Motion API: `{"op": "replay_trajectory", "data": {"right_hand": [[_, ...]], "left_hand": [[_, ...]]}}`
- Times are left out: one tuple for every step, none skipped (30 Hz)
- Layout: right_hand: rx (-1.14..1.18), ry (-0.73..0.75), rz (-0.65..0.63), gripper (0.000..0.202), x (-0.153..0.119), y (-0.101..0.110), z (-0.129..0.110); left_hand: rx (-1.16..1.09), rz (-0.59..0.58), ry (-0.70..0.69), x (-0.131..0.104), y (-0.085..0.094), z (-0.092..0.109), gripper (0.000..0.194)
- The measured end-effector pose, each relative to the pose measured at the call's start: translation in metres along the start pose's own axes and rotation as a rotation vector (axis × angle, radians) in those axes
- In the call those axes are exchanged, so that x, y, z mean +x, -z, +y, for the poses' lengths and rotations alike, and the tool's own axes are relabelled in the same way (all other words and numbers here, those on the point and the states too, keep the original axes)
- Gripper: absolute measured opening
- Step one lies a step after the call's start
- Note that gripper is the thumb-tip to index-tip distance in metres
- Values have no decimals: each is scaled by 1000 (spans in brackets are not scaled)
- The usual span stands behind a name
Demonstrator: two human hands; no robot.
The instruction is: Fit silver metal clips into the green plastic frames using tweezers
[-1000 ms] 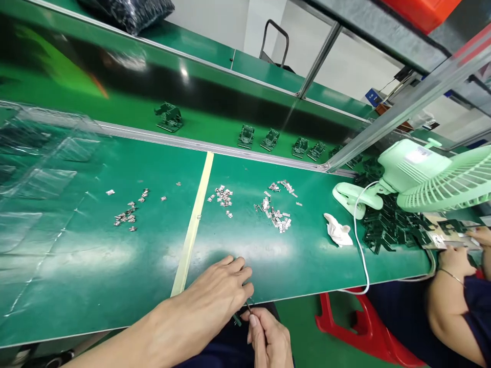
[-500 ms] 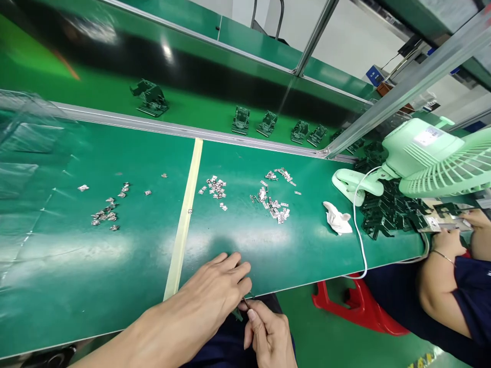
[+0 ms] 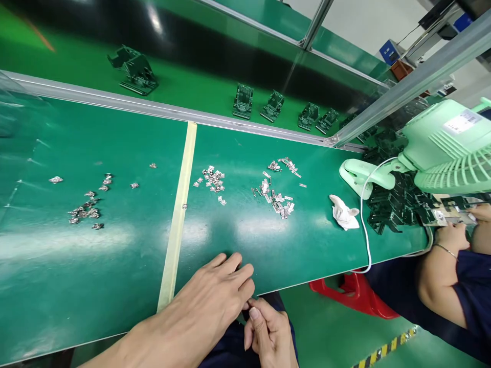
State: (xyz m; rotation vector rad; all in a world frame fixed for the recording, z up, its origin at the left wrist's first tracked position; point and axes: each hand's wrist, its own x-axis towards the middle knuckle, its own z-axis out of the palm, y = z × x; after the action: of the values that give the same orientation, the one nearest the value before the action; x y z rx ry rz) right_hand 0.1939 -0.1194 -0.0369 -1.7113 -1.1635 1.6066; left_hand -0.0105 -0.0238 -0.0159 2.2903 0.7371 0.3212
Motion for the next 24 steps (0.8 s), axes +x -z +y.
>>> {"op": "replay_trajectory", "data": {"right_hand": [[3, -10, 0, 53, 0, 0, 0], [3, -18, -1, 53, -1, 1, -1], [1, -27, -6, 53, -1, 1, -3], [-9, -35, -11, 53, -1, 2, -4], [-34, -37, -16, 52, -1, 3, -5], [-78, -30, -19, 51, -1, 5, -7], [-139, -15, -17, 49, -2, 6, -8], [-213, 5, -9, 48, -3, 7, -10], [-294, 32, 7, 46, -3, 8, -11], [-367, 60, 23, 45, -4, 9, -12], [-424, 86, 38, 43, -4, 9, -13], [-460, 107, 45, 40, -5, 10, -13], [-472, 115, 44, 37, -5, 9, -13], [-461, 117, 34, 35, -4, 9, -12], [-433, 121, 24, 35, -4, 8, -11], [-398, 137, 16, 35, -3, 8, -9], [-364, 166, 15, 36, -2, 7, -7], [-333, 205, 14, 36, -1, 6, -5], [-312, 247, 15, 36, 0, 6, -3], [-303, 280, 16, 35, 0, 5, -2], [-302, 290, 14, 35, 0, 5, -1], [-305, 280, 11, 36, 0, 5, -1], [-309, 260, 7, 36, 0, 5, -2], [-314, 242, 3, 36, 0, 6, -3]], "left_hand": [[2, -1, 5, -1, 0, 0, 65], [2, -4, 5, -1, -1, 0, 63], [3, -11, 6, -2, -1, 0, 63], [4, -21, 6, -2, -2, 0, 63], [5, -30, 6, -3, -2, 0, 64], [4, -38, 6, -3, -1, 1, 65], [4, -44, 9, -3, -1, 1, 67], [5, -45, 9, -3, 1, 1, 68], [8, -46, 7, -2, 2, 1, 69], [17, -56, 4, -2, 3, 1, 71], [33, -62, -1, -2, 5, 1, 72], [56, -68, -6, -2, 5, 1, 73], [78, -71, -8, -3, 6, 1, 74], [97, -71, -3, -5, 5, 0, 74], [110, -67, 6, -6, 5, 0, 74], [115, -56, 12, -7, 4, 0, 73], [114, -47, 18, -7, 2, -1, 72], [112, -48, 26, -5, 1, -1, 70], [109, -46, 31, -3, 1, -1, 66], [106, -49, 40, 1, 0, -2, 61], [102, -58, 49, 5, 0, -2, 54], [94, -69, 60, 9, 0, -3, 47], [82, -75, 64, 11, 0, -4, 42], [67, -70, 60, 12, 0, -4, 39]]}}
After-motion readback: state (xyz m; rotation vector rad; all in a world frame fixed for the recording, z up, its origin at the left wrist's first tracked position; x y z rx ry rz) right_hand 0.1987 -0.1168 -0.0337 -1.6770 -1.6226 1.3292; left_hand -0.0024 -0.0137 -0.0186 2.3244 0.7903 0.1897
